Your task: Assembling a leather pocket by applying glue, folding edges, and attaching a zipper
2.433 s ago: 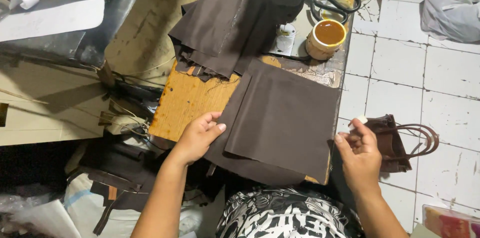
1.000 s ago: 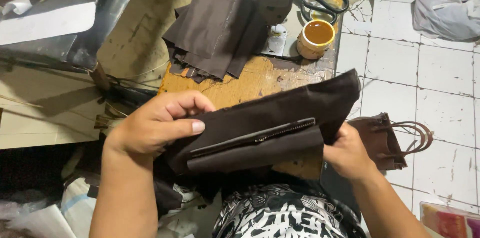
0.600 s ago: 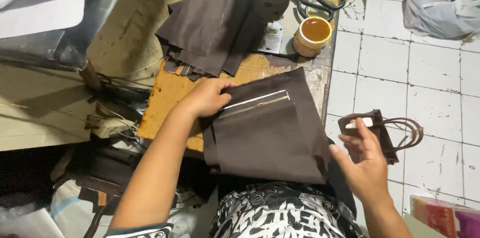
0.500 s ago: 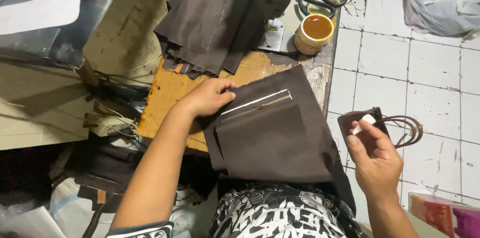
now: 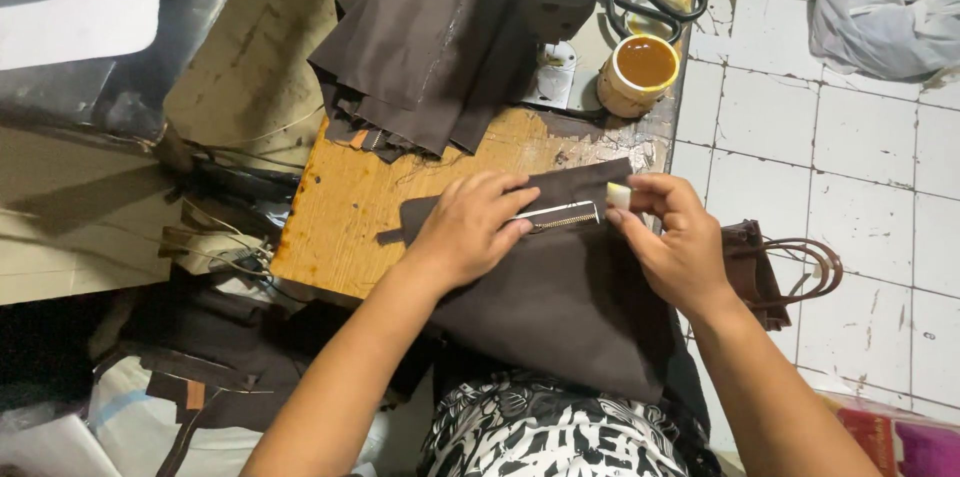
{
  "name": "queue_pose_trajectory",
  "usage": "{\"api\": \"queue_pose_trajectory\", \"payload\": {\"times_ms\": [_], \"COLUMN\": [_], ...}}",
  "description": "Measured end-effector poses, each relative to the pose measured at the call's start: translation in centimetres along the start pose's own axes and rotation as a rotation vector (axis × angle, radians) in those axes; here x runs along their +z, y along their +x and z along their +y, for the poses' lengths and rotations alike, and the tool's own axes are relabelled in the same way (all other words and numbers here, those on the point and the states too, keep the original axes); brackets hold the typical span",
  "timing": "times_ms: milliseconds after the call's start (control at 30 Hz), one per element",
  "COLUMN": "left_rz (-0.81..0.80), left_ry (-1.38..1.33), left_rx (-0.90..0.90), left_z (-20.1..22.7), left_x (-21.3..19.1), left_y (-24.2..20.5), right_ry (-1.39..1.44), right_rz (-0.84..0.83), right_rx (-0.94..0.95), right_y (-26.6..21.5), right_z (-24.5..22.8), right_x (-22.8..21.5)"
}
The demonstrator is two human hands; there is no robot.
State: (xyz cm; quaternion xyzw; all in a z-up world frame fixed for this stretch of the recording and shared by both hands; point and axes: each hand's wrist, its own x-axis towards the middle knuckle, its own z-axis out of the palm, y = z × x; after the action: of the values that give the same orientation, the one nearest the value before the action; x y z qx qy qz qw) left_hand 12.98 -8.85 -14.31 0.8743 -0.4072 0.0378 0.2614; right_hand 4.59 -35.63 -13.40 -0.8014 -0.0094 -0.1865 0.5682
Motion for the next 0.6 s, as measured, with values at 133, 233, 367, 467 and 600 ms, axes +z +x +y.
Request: {"api": "queue_pose_trajectory", "payload": {"times_ms": [133,233,367,467,600], "left_rz": [0.017,-0.071,0.075,0.193,0.304], "left_ry": [0.026,0.004,0.039,0.036,-0.050], "left_rx": [0.030,-0.057,-0.194,-0.252,-0.276], "left_z": [-0.4,-0.4,-2.8,-4.8,-6.2], "left_x": [1.4,-0.2,-2.3,-2.7,-2.1], "left_y": [-1.2,-2.5,-5.6,-8.1,-9.0], "right_ry": [-0.049,-0.134,-0.126,-0.290,-0.552], "right_rz": [-0.067,-0.046,0.017,0.056,0.005], "right_rx": [0.122,0.169,0.056,-0.112,-0.308], "right_y": [2.7,3.4,5.6,8.5,12.6], "right_z": [1.5,1.8,0.2,0.7,0.8], "right_x": [1.2,0.9,-1.9,-4.8,-6.1]}}
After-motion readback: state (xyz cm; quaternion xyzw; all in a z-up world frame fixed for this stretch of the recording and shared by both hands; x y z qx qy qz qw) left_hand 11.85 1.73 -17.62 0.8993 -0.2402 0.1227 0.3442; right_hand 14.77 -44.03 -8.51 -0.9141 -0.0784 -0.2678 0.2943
